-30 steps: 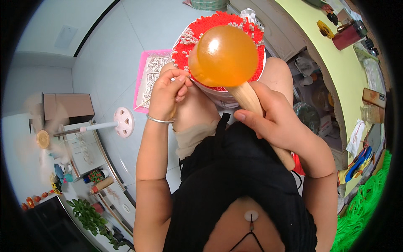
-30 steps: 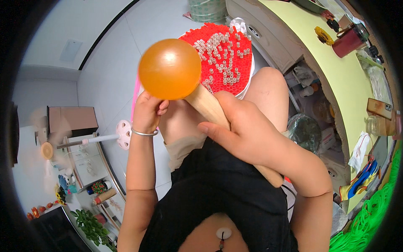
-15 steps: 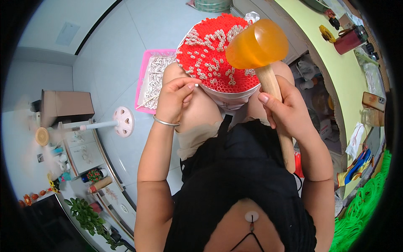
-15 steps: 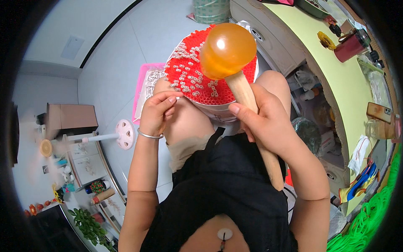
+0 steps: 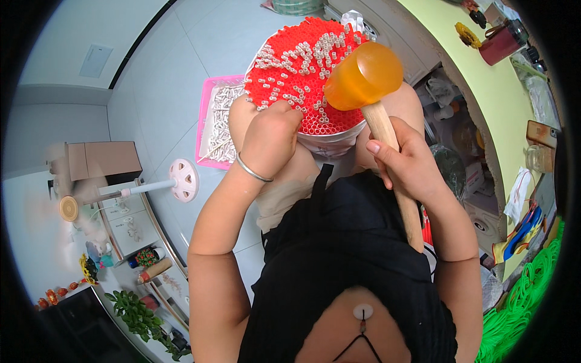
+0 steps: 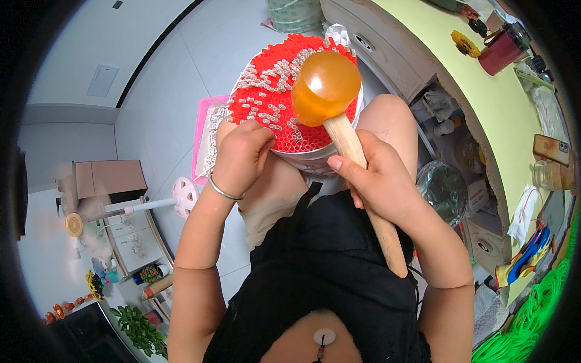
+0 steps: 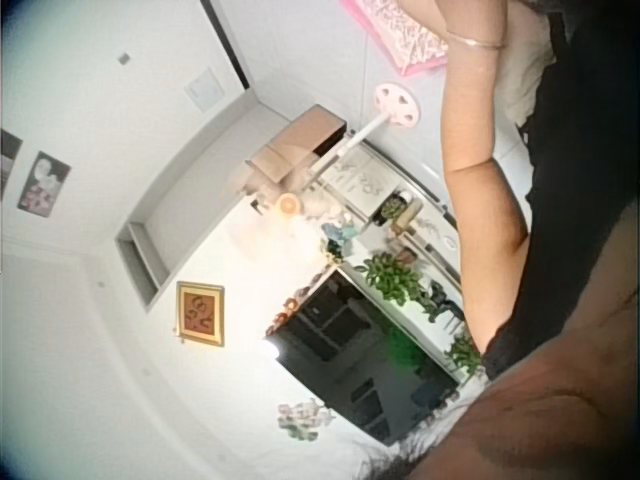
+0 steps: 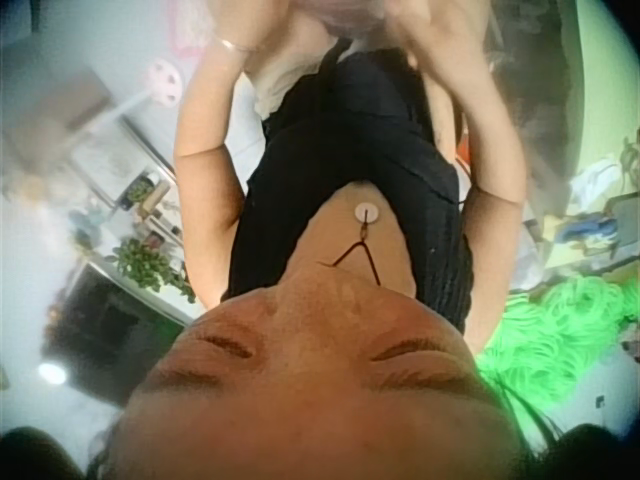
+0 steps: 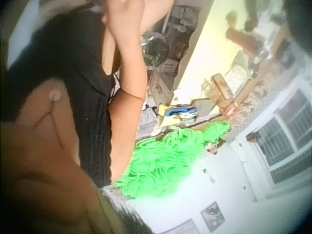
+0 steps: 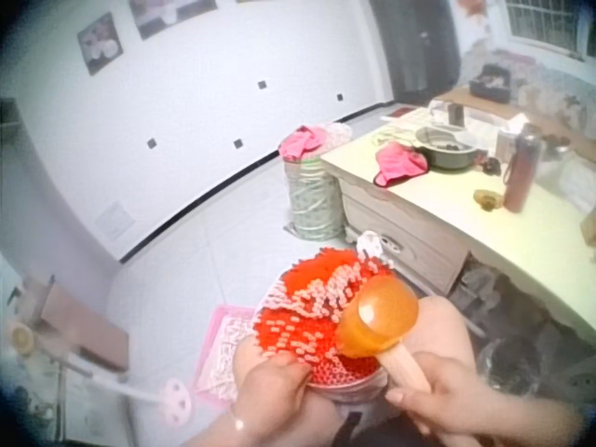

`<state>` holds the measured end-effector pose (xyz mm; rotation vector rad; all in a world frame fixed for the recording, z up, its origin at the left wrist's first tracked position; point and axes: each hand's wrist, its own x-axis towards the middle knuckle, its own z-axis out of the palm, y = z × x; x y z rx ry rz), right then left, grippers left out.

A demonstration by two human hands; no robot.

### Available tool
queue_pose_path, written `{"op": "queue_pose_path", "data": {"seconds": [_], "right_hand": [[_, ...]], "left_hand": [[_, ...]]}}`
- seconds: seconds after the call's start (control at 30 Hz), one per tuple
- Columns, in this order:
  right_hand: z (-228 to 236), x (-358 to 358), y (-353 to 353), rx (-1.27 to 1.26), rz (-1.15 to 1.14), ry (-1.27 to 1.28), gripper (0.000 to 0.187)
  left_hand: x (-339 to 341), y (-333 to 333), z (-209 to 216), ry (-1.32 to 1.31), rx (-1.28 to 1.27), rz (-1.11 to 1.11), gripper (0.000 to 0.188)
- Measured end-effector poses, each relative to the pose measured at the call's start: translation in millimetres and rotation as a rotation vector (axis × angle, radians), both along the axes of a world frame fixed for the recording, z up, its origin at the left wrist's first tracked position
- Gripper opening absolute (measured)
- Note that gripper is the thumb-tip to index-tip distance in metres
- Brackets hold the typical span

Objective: The person picks up a small white object by hand and places it onto a red circular base filled with similar items, then taps the base with a yellow mallet.

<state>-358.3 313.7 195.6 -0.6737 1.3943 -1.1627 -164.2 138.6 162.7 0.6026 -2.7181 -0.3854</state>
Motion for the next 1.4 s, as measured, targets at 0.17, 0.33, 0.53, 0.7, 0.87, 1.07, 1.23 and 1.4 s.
{"op": "queue_pose_path", "data": {"seconds": [0.17, 0.33, 0.53, 0.7, 0.87, 1.07, 1.23, 1.4], "right_hand": [[-4, 7, -2, -0.024, 0.051, -0.001, 0.028], [7, 13, -9, 0.007, 0.165, 0.089, 0.031], [28, 23, -12, -0.296, 0.262, 0.540, 0.034], [3, 27, -32, -0.047, 0.355, 0.676, 0.037], [23, 21, -22, -0.054, 0.150, 0.272, 0.033], [13, 16, -13, -0.047, 0.085, 0.140, 0.028], [1, 13, -7, -0.030, 0.073, 0.113, 0.029], [-3, 9, -6, -0.014, 0.048, 0.095, 0.032]], "left_hand": [[-3, -4, -3, -0.076, -0.028, -0.040, 0.010], [4, -2, 3, 0.161, 0.174, 0.057, 0.009], [71, -24, -19, 0.854, 1.788, 0.333, 0.024], [78, -18, -11, 0.783, 1.834, 0.506, 0.024], [92, -17, -20, 0.627, 1.574, 0.417, 0.026], [56, -5, -24, 0.511, 0.760, 0.332, 0.016], [31, 4, -28, 0.562, 0.721, 0.340, 0.015], [24, 5, -29, 0.429, 0.314, 0.309, 0.014]]}}
